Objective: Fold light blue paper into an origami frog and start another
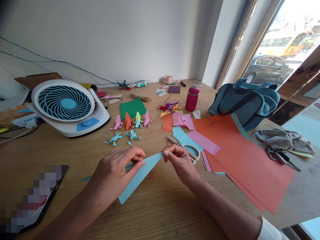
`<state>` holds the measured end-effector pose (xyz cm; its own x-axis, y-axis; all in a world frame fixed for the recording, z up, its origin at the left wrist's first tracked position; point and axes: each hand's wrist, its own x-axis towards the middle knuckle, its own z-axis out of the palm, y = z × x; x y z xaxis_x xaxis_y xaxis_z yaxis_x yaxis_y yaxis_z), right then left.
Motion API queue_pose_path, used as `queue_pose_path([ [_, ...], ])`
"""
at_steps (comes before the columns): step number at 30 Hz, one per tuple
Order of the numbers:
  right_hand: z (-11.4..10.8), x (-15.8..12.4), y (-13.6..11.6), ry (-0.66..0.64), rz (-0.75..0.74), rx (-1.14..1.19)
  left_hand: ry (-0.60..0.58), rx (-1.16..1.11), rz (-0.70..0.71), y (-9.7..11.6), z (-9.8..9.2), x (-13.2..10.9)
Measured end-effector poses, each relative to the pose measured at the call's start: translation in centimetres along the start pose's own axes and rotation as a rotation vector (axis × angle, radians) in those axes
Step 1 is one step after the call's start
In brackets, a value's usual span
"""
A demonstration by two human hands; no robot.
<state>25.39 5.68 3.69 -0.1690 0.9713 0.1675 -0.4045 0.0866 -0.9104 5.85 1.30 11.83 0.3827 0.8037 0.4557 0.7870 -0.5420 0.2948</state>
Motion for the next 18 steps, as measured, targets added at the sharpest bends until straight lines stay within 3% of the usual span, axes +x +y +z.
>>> queue_pose_path([
  [12,-0.5,-0.1,0.2,-0.023,-0.019,-0.063,-0.074,-0.168,-0.124,-0.9,0.0,0.9],
  [18,-0.6,0.1,0.1,0.005,-0.034,-0.059,-0.174,-0.145,-0.146,-1.0,-0.6,1.1],
])
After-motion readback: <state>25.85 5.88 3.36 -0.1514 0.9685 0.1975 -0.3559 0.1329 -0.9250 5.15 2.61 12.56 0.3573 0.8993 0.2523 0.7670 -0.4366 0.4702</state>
